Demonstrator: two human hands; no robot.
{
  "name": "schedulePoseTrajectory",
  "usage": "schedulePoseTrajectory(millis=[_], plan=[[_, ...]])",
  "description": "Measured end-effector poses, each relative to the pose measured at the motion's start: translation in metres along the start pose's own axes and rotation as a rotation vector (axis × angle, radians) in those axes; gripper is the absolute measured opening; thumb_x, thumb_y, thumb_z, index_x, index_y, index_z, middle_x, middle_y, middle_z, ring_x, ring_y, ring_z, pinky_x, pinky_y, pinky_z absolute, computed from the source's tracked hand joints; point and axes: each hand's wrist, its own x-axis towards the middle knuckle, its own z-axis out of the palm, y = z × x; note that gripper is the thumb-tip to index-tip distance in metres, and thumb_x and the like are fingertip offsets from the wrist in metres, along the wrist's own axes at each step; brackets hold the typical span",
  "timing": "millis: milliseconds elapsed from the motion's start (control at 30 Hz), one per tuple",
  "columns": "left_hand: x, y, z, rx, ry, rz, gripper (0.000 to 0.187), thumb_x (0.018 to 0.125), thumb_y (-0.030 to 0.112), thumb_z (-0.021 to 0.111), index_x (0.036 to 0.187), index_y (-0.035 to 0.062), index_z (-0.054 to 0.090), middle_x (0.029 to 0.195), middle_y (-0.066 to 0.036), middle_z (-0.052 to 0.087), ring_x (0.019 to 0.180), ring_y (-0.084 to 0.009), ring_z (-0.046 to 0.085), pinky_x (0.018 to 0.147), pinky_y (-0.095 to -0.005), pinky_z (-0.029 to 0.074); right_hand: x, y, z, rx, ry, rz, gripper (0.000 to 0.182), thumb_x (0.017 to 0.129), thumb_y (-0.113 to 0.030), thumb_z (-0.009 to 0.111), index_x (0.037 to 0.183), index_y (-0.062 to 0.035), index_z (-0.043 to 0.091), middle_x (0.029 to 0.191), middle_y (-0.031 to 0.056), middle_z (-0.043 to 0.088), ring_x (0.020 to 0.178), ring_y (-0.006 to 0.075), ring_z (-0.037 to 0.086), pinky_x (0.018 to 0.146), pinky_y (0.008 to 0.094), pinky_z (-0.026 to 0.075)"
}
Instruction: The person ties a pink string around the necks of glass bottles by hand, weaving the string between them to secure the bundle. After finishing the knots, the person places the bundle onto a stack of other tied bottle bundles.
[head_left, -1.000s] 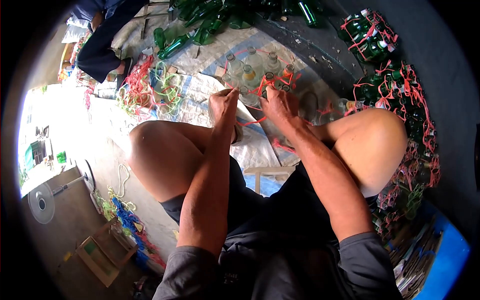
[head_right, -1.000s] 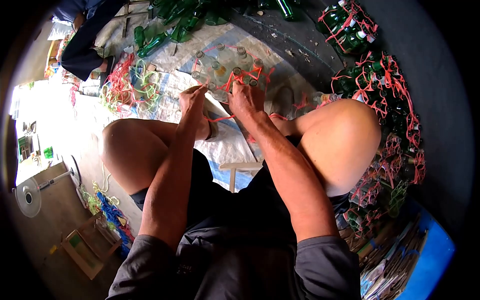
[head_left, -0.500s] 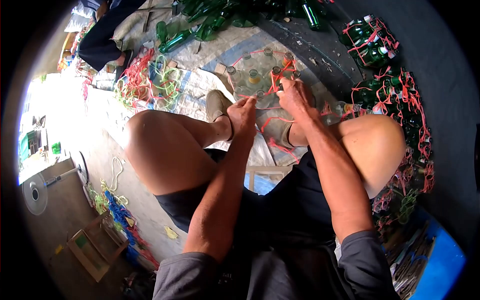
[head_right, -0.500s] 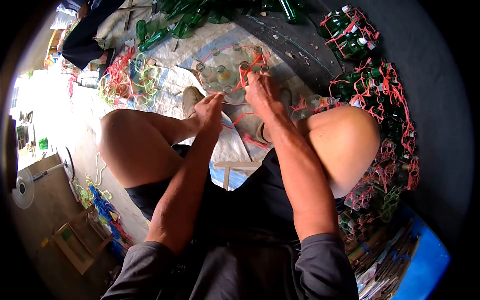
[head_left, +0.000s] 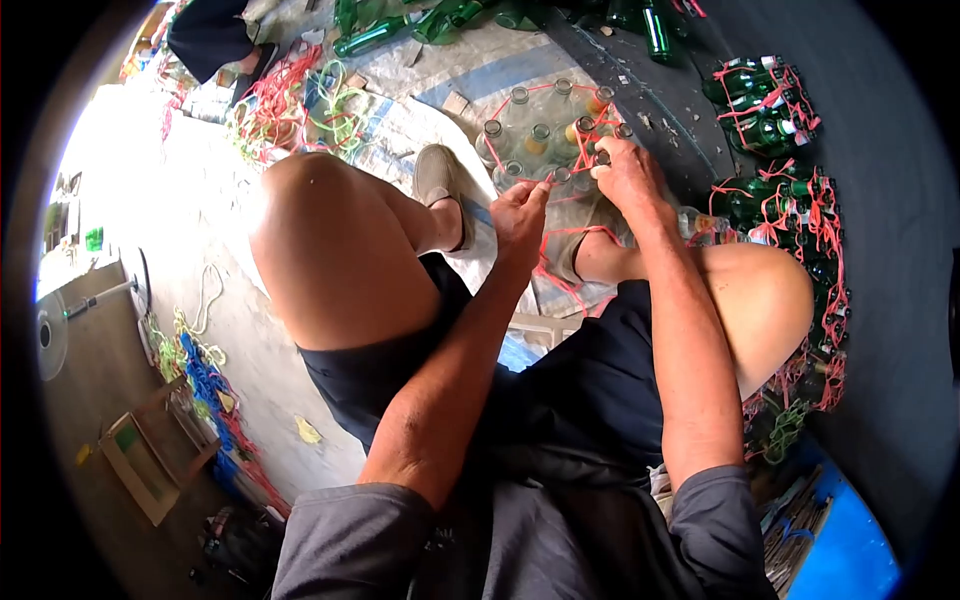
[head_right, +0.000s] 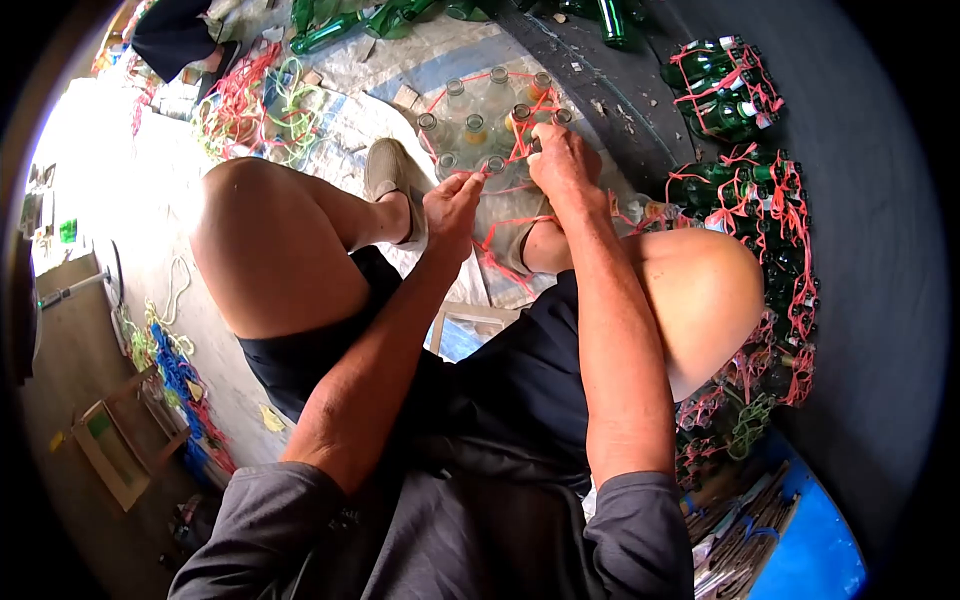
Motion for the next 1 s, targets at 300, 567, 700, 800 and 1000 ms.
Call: schedulePoseTrajectory(millis=[300, 567, 700, 800, 1000], plan=[[0.006, -0.011, -0.014, -0.063, -0.101, -0.003, 0.014, 0.1, 0.014, 0.073, 0.099, 0.0002, 0.075, 0.077, 0.008, 0.057, 0.067, -0.0018, 0.045, 0.06, -0.0217, 0.034, 0.003, -0.037, -0.03, -0.06, 0.02, -0.198, 0.026, 0.088, -0.007, 0.063, 0.11, -0.0131, 0.076, 0.116, 0.017, 0.074, 0.109, 0.0408, 0.07, 0.092, 0.0505, 0.057], [0.005, -0.018, -0.02, -0.083, -0.071, -0.069, 0.02, 0.096, 0.019, 0.077, 0.105, 0.0008, 0.078, 0.078, 0.007, 0.062, 0.062, -0.0012, 0.048, 0.052, -0.0204, 0.034, 0.007, -0.052, 0.006, -0.002, -0.209, -0.402, 0.022, 0.088, -0.012, 0.066, 0.107, -0.011, 0.077, 0.114, 0.0175, 0.074, 0.108, 0.0393, 0.071, 0.091, 0.0509, 0.057], [0.007, -0.004, -0.015, -0.019, -0.017, -0.157, 0.022, 0.092, 0.022, 0.081, 0.101, 0.0017, 0.079, 0.076, 0.005, 0.063, 0.058, -0.0019, 0.047, 0.049, -0.0219, 0.033, 0.006, -0.066, 0.003, -0.082, -0.321, -0.403, 0.024, 0.09, -0.01, 0.061, 0.109, -0.0096, 0.076, 0.114, 0.0179, 0.073, 0.111, 0.0394, 0.069, 0.093, 0.0497, 0.055], [0.008, 0.002, -0.013, -0.009, 0.012, -0.179, 0.022, 0.09, 0.022, 0.082, 0.096, 0.002, 0.079, 0.074, 0.005, 0.063, 0.057, -0.0025, 0.047, 0.048, -0.023, 0.033, 0.011, -0.069, 0.008, -0.131, -0.404, -0.412, 0.027, 0.092, -0.009, 0.059, 0.112, -0.0095, 0.076, 0.117, 0.0178, 0.073, 0.112, 0.0397, 0.068, 0.095, 0.049, 0.054], [0.016, -0.009, -0.016, -0.021, 0.03, -0.154, 0.019, 0.089, 0.019, 0.081, 0.091, 0.0002, 0.079, 0.073, 0.005, 0.063, 0.059, -0.0031, 0.048, 0.052, -0.0237, 0.036, 0.024, -0.07, 0.006, -0.087, -0.585, -0.419, 0.035, 0.088, -0.003, 0.058, 0.118, -0.009, 0.075, 0.119, 0.017, 0.073, 0.116, 0.0381, 0.067, 0.097, 0.0464, 0.053]])
